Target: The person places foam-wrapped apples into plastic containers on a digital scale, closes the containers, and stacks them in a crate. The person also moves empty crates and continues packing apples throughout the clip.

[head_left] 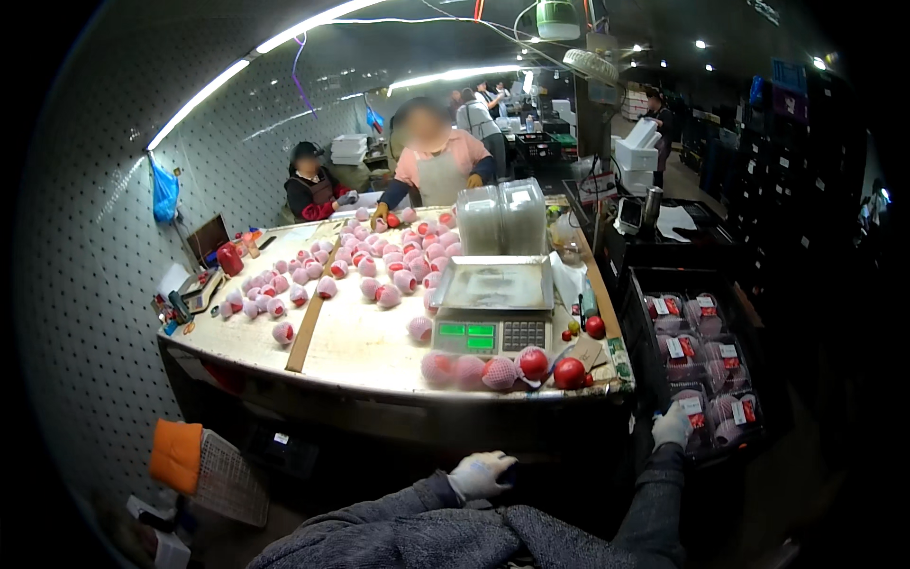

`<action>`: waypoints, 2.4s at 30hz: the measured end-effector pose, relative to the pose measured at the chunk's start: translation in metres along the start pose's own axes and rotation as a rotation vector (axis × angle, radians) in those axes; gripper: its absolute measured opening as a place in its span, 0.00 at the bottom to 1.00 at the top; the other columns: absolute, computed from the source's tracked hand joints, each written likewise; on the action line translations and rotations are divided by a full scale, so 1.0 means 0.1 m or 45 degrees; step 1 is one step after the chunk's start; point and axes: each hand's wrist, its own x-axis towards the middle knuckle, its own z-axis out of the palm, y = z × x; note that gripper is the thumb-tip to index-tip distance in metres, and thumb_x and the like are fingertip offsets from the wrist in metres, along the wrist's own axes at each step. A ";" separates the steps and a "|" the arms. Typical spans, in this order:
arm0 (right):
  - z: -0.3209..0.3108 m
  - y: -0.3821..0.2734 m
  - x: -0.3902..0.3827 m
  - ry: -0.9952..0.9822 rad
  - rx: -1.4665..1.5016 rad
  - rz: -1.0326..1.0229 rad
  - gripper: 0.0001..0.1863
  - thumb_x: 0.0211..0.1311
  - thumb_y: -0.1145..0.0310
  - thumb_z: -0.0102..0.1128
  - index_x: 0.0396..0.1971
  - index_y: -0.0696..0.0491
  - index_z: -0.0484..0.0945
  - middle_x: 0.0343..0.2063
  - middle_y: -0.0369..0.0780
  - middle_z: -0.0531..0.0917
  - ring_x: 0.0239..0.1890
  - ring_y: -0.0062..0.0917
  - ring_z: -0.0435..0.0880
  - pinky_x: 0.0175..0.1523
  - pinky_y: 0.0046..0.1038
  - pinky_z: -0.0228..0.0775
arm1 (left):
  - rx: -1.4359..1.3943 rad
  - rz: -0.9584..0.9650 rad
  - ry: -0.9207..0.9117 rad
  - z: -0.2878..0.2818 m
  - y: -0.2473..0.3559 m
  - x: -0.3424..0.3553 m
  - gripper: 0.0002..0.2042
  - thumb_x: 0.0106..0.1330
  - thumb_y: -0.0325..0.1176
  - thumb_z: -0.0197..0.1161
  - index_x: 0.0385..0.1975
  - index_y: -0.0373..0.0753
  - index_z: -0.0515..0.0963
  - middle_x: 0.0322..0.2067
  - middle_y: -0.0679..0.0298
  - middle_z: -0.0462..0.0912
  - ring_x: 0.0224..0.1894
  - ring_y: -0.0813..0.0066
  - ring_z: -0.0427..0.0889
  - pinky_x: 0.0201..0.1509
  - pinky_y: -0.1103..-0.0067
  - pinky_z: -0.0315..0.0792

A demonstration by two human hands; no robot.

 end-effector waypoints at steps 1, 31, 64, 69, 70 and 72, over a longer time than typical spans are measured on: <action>-0.02 -0.01 0.00 -0.011 -0.026 -0.015 0.18 0.52 0.64 0.65 0.39 0.57 0.73 0.37 0.49 0.81 0.44 0.43 0.80 0.49 0.40 0.70 | -0.022 -0.046 0.108 0.01 -0.05 -0.07 0.23 0.55 0.42 0.64 0.49 0.41 0.73 0.43 0.55 0.77 0.46 0.57 0.77 0.50 0.70 0.72; -0.09 0.02 -0.06 -0.084 0.009 0.004 0.21 0.50 0.59 0.66 0.41 0.55 0.74 0.38 0.47 0.82 0.44 0.40 0.81 0.49 0.38 0.71 | -0.142 0.297 -0.472 0.28 0.59 0.30 0.23 0.58 0.41 0.62 0.53 0.41 0.71 0.47 0.57 0.75 0.50 0.58 0.75 0.54 0.69 0.70; -0.45 1.04 -0.37 0.242 -0.069 -0.447 0.27 0.50 0.58 0.64 0.49 0.56 0.74 0.46 0.45 0.79 0.53 0.40 0.73 0.61 0.38 0.60 | 0.070 0.623 -0.166 0.09 0.85 0.80 0.36 0.47 0.40 0.71 0.58 0.36 0.65 0.57 0.47 0.66 0.55 0.49 0.71 0.58 0.65 0.68; -0.34 1.10 -0.65 0.439 0.632 -0.409 0.20 0.55 0.68 0.61 0.49 0.55 0.75 0.46 0.44 0.80 0.52 0.36 0.76 0.61 0.32 0.63 | 0.211 1.080 0.105 0.12 1.65 1.47 0.44 0.44 0.44 0.72 0.62 0.37 0.59 0.62 0.46 0.59 0.64 0.47 0.58 0.66 0.60 0.56; -0.38 1.19 -0.69 0.365 1.184 -0.255 0.18 0.59 0.72 0.57 0.49 0.58 0.75 0.46 0.43 0.80 0.49 0.32 0.78 0.58 0.28 0.66 | 0.251 1.085 0.088 0.19 1.82 1.58 0.45 0.43 0.45 0.72 0.63 0.37 0.58 0.62 0.47 0.58 0.65 0.48 0.56 0.68 0.60 0.53; -0.43 1.42 -0.79 0.341 1.774 -0.011 0.13 0.66 0.77 0.48 0.48 0.62 0.74 0.42 0.40 0.82 0.46 0.22 0.80 0.53 0.22 0.70 | 0.421 0.961 0.004 0.36 2.10 1.77 0.43 0.45 0.49 0.70 0.61 0.36 0.60 0.62 0.47 0.60 0.66 0.49 0.56 0.68 0.60 0.51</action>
